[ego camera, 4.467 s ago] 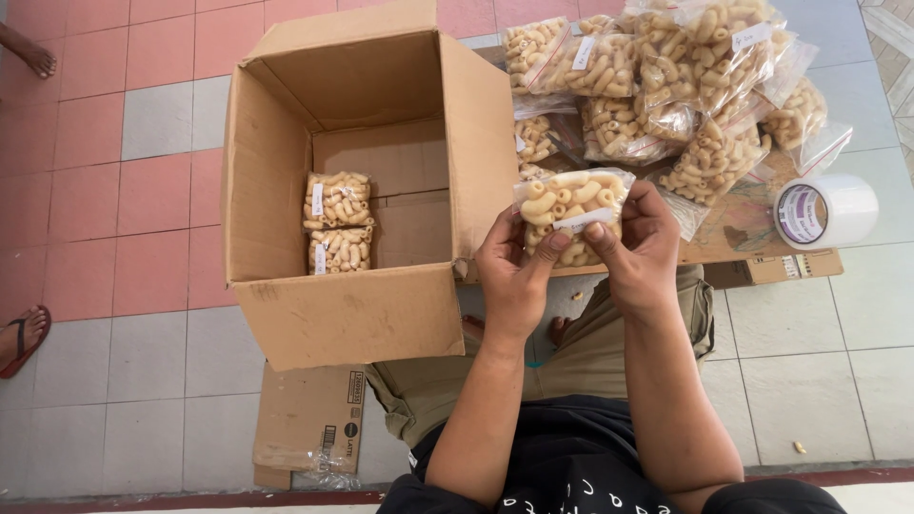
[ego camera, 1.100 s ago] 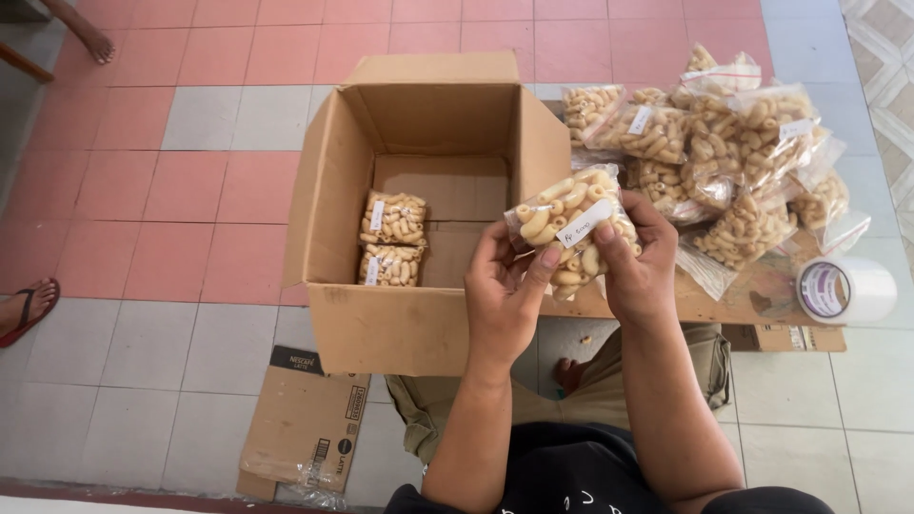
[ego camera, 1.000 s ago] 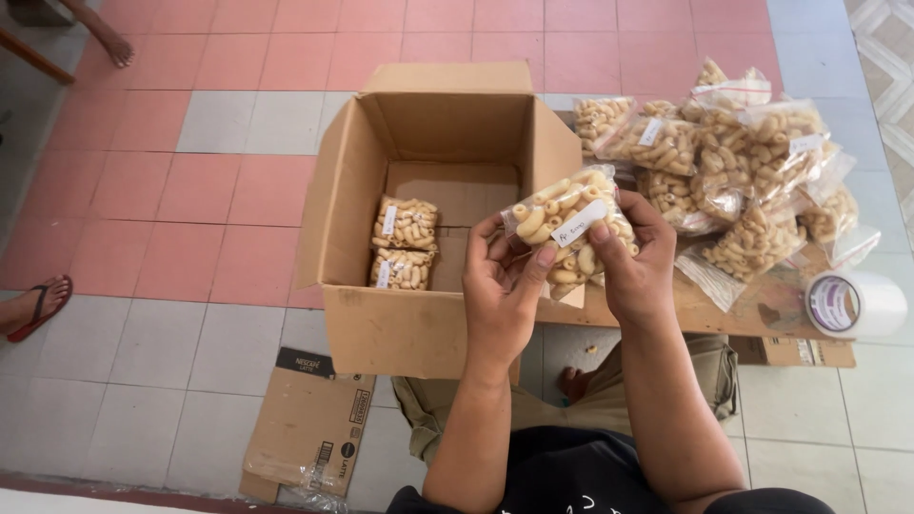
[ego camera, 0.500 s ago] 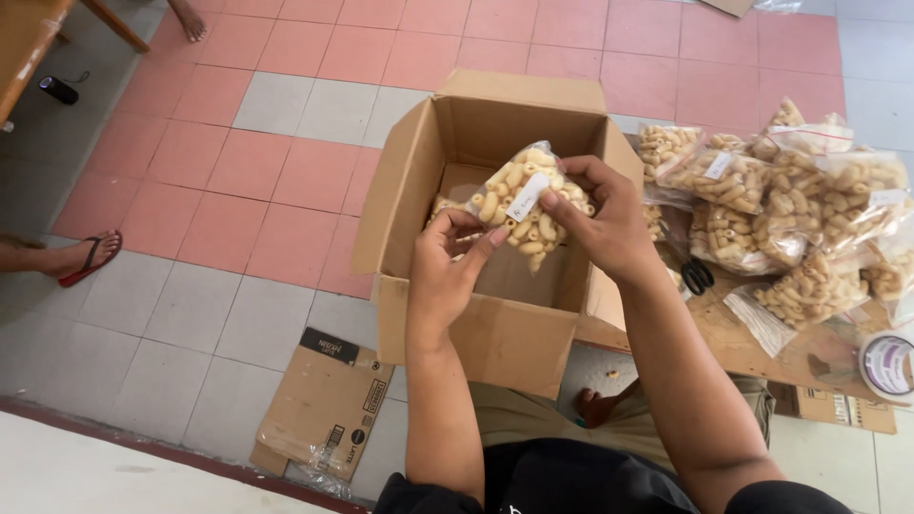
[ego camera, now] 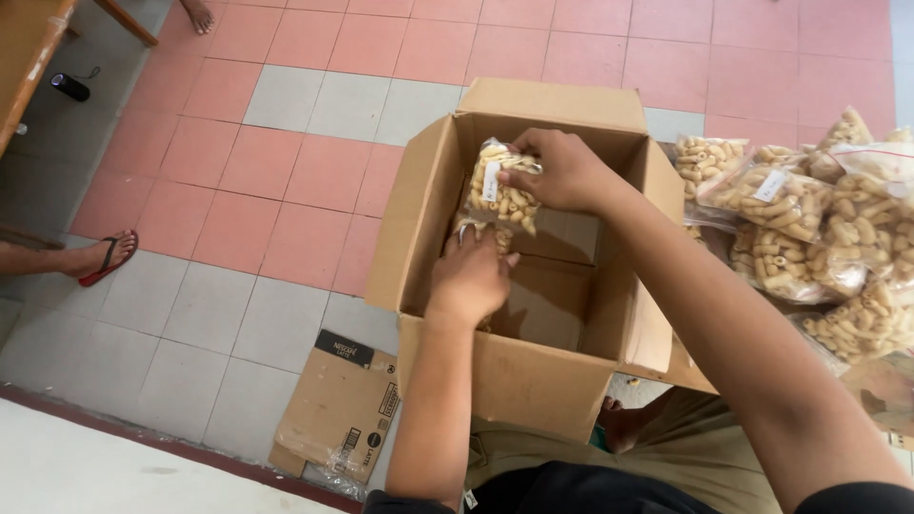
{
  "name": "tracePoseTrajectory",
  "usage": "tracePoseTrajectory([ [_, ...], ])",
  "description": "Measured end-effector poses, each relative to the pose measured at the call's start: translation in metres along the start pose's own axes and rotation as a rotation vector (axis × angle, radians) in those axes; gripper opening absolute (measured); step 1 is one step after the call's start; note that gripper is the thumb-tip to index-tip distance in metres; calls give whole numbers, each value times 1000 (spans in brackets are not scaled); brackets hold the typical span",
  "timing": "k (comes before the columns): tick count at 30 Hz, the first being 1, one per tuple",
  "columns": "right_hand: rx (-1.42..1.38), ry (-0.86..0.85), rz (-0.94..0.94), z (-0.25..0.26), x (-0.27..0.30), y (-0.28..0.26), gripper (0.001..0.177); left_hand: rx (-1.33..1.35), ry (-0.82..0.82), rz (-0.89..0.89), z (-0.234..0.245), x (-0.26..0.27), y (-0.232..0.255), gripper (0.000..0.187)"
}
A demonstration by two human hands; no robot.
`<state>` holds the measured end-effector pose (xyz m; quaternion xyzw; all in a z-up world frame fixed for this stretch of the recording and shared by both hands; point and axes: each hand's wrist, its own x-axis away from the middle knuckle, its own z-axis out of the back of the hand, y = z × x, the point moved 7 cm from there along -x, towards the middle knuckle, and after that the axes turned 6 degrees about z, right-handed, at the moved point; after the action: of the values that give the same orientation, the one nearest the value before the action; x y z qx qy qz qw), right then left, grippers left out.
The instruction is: The person is picking up small plastic bags filled with snacks and arranging them inside a cardboard box.
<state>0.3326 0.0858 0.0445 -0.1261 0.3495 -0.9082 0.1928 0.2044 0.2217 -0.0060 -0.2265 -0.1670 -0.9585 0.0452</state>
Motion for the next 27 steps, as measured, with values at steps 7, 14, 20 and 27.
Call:
tracePoseTrajectory([
  [7, 143, -233, 74, -78, -65, 30, 51, -132, -153, 52, -21, 0, -2, 70],
  [14, 823, -41, 214, -98, -57, 39, 49, -115, -248, 45, -23, 2, 2, 70],
  [20, 837, 70, 237, -102, -60, 44, 42, -123, -264, 76, -29, 3, -2, 70],
  [27, 724, -188, 197, -122, -53, 45, 60, -106, -213, 55, -22, 7, 2, 66],
])
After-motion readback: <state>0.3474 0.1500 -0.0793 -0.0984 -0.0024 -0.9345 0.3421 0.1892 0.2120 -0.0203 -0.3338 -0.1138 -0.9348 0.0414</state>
